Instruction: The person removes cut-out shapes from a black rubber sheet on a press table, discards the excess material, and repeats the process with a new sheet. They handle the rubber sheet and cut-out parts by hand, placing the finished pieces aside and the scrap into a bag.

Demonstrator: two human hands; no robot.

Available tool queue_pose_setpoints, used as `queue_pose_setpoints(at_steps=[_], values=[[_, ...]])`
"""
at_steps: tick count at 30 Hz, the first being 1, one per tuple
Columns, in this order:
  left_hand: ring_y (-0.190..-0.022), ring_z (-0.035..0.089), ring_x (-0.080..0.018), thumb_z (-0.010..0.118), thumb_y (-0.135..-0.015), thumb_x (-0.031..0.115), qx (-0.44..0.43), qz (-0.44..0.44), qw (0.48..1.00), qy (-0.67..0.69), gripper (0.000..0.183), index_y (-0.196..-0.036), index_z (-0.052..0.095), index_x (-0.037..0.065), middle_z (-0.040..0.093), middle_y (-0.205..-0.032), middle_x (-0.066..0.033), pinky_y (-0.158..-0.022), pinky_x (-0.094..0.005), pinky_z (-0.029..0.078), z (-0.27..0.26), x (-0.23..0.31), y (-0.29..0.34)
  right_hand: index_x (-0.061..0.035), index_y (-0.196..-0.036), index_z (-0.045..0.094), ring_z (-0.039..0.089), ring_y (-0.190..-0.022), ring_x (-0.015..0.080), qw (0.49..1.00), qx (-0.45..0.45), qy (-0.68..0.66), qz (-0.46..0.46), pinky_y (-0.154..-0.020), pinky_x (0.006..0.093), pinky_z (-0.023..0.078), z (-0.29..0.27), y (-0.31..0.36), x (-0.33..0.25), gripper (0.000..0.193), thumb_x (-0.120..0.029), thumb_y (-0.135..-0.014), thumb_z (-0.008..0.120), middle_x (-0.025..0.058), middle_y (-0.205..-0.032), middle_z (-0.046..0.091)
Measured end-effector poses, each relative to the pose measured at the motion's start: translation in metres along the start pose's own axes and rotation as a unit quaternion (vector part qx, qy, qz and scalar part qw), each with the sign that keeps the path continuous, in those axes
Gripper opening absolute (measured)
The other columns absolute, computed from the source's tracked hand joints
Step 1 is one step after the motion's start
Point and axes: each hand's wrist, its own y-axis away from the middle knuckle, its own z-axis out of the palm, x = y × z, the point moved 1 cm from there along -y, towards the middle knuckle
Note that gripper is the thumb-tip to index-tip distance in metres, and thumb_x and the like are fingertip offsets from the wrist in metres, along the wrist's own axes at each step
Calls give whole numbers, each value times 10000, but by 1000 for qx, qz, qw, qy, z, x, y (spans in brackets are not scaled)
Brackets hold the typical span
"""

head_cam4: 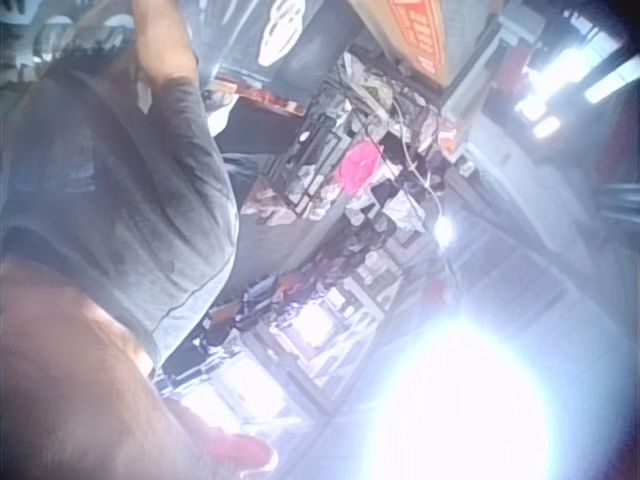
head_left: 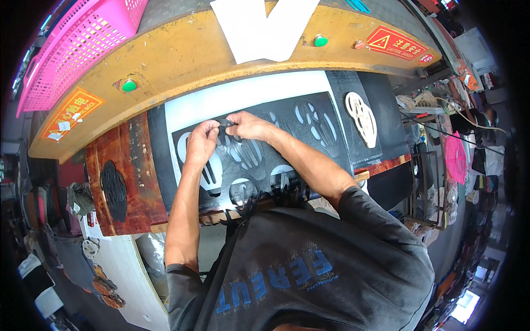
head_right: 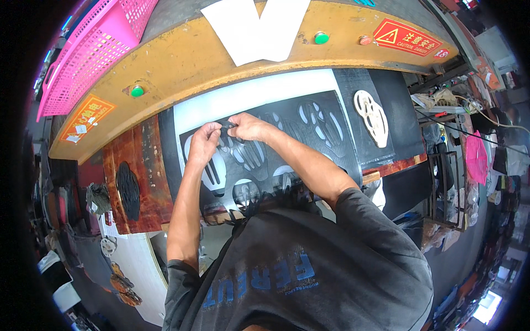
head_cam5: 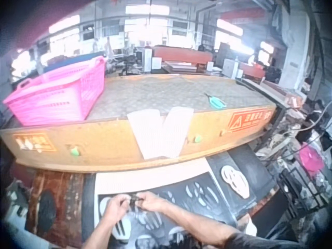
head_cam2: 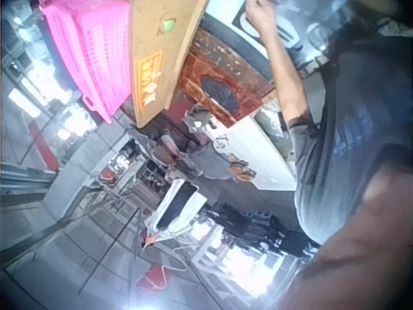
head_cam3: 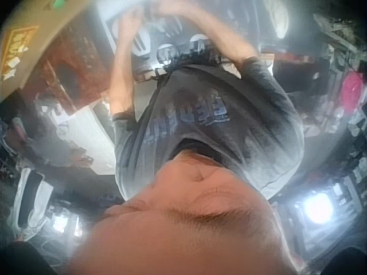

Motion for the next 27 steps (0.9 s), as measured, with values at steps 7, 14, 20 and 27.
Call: queue_pose_setpoints(at_steps=[7,14,20,27], values=[[-886,738,-231,686,-1003,110,53,-32,997,49,364,-1347,654,-6,751,-1115,-157,-787,-377,589,5,-10,4,-53,-1065,726,589,-766,122,999,-9,-46,13,-705,310,491,-1,-2,5,115,-146,-1015,682,-7,-830,660],[-672,687,-127,638,-1055,141,-19,-119,984,133,419,-1442,587,-10,750,-1113,-131,-543,-279,555,3,2,19,-57,-1050,704,574,-764,103,999,2,-33,-1,-701,293,483,1,0,6,95,-146,-1040,671,-32,-830,628],[-638,653,-111,622,-1064,126,-10,-129,979,159,401,-1426,575,-40,732,-1146,-125,-516,-251,514,5,3,22,-47,-1034,700,575,-745,99,998,18,-54,5,-700,287,487,3,3,3,83,-125,-1034,674,-32,-822,624],[-969,723,-295,713,-968,114,142,44,989,-3,311,-1261,697,11,703,-1068,-161,-870,-415,586,10,6,30,-35,-1013,697,575,-737,87,996,32,-81,-11,-689,277,493,5,-3,13,50,-77,-1016,670,-33,-841,635]])
